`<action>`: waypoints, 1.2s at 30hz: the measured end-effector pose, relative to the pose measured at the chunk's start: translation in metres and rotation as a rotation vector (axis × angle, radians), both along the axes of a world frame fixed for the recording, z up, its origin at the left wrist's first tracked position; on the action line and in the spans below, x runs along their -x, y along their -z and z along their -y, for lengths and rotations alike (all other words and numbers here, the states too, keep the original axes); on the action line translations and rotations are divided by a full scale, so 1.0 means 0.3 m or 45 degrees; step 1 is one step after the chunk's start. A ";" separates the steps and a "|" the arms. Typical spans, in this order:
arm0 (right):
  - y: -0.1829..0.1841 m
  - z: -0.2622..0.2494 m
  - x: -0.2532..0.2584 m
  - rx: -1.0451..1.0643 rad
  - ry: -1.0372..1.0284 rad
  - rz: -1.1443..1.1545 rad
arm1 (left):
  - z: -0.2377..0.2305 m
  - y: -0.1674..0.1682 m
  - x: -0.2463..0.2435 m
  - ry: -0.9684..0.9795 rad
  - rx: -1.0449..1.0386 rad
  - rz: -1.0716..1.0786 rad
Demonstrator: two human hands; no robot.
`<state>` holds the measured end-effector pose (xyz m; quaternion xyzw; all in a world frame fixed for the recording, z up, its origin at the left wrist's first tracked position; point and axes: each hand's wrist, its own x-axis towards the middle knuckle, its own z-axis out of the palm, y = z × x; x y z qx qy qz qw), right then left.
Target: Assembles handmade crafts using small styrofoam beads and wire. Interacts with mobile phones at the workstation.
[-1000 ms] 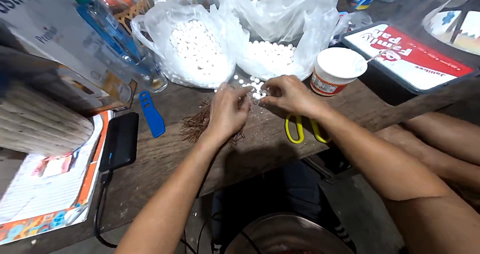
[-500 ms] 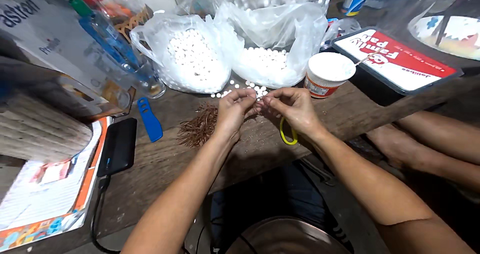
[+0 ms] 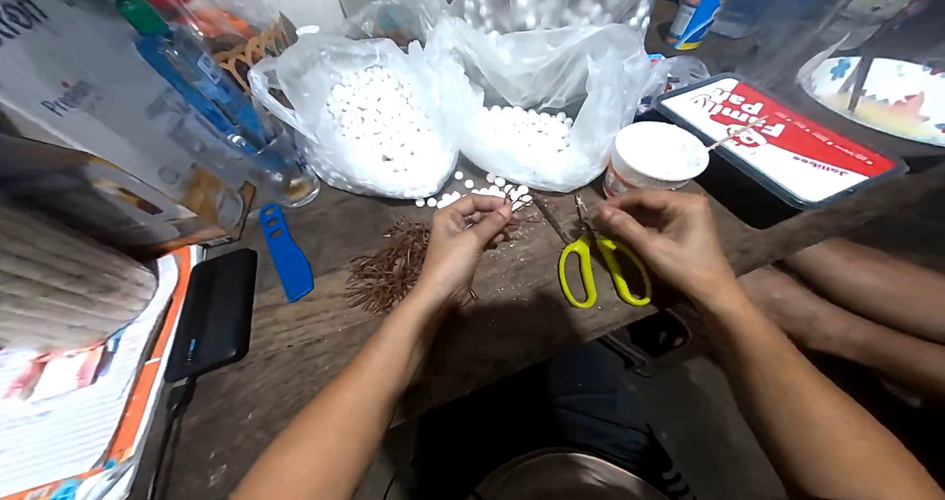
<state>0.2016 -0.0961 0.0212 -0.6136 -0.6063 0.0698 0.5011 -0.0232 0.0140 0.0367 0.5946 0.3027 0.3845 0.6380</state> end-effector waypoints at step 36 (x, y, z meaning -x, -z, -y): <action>0.057 0.007 -0.190 -0.024 0.329 -0.493 | 0.056 0.024 -0.053 -0.220 0.002 0.126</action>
